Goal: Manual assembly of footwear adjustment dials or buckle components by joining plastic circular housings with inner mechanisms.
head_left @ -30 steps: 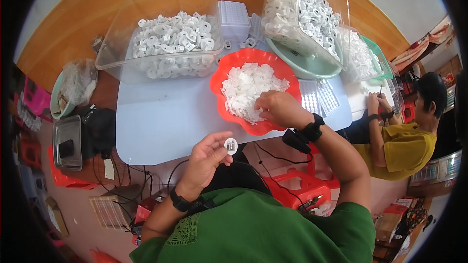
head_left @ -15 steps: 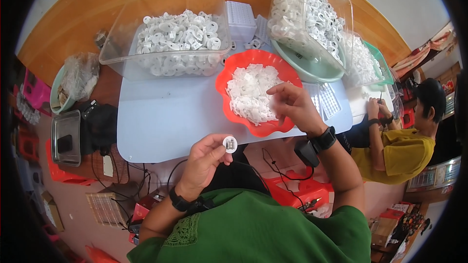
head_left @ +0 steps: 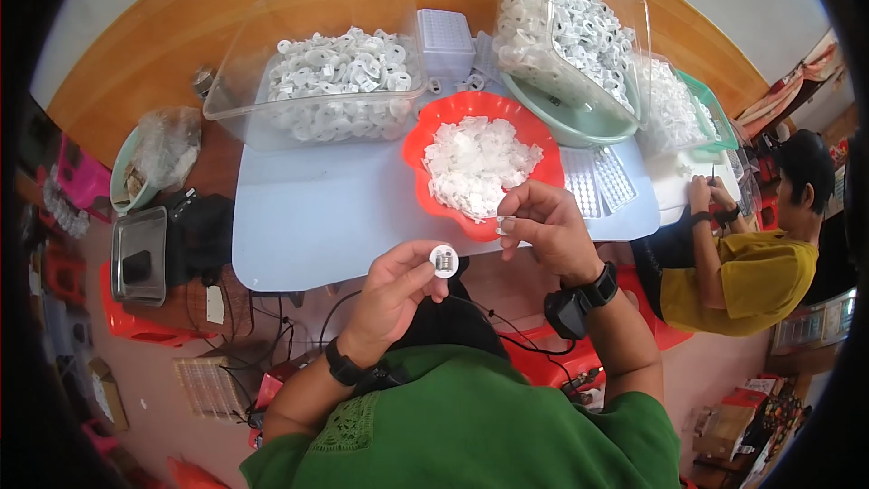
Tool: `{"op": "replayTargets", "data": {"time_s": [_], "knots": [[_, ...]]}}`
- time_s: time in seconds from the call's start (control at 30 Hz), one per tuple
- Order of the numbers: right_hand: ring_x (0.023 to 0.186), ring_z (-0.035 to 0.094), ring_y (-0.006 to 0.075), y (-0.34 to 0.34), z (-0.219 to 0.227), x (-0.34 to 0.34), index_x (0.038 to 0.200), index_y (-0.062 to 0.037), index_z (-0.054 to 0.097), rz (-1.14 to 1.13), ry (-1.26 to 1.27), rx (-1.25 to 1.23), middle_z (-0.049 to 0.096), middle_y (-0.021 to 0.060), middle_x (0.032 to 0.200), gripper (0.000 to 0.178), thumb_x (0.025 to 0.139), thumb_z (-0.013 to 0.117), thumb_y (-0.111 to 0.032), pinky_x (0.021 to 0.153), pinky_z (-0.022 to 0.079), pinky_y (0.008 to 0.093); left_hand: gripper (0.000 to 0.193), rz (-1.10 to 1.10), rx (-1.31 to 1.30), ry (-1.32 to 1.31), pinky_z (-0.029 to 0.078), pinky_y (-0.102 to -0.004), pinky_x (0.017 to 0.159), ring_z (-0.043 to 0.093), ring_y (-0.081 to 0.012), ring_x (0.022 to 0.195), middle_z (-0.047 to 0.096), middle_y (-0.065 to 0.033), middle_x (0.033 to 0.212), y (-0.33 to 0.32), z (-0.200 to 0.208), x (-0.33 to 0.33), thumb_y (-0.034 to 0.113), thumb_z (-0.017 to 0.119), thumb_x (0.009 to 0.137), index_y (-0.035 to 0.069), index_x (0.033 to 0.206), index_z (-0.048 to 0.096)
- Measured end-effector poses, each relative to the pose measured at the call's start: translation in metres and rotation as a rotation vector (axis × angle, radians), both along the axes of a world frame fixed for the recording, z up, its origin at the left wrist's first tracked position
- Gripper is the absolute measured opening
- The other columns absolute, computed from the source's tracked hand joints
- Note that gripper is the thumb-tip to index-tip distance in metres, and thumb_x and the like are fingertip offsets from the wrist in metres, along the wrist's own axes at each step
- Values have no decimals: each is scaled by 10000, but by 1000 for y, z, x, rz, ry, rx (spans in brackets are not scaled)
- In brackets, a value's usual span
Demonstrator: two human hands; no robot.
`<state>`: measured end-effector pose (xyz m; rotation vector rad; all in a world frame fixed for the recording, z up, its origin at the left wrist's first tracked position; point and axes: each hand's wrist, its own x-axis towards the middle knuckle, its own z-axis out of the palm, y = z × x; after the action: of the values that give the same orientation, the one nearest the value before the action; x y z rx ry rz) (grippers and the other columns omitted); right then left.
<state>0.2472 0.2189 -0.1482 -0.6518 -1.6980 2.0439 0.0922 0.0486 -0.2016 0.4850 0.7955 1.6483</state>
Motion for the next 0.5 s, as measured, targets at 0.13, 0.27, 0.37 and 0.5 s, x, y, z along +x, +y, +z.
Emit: {"op": "replayTargets", "data": {"time_s": [0.13,0.27,0.37,0.5], "knots": [[605,543,66,-11,-1,0,978,0,621,-46,-51,215,566,-1,760,144,837,589,10,531,454,210,296,-38,10,-37,482,-268,659,585,-151,743,602,-86,899,1,1,4,127,532,915,-38,1162,526],[594,519,54,-9,0,4,956,-2,628,49,-56,400,550,-18,743,116,848,585,2,519,419,197,293,-63,22,-57,482,-259,659,588,-146,746,600,-84,911,0,0,6,133,531,920,-36,1159,526],[598,548,72,-9,1,10,938,5,634,2,-184,65,595,7,766,97,858,580,-6,522,446,199,290,-69,-2,-62,479,-259,653,588,-145,743,600,-82,903,1,0,6,132,530,920,-34,1158,527],[607,591,113,-13,-8,9,935,12,635,-74,-12,-174,641,52,804,94,852,600,-13,538,490,213,285,-67,8,-61,475,-260,644,586,-145,737,601,-80,890,1,-1,7,136,530,921,-33,1150,532]]}}
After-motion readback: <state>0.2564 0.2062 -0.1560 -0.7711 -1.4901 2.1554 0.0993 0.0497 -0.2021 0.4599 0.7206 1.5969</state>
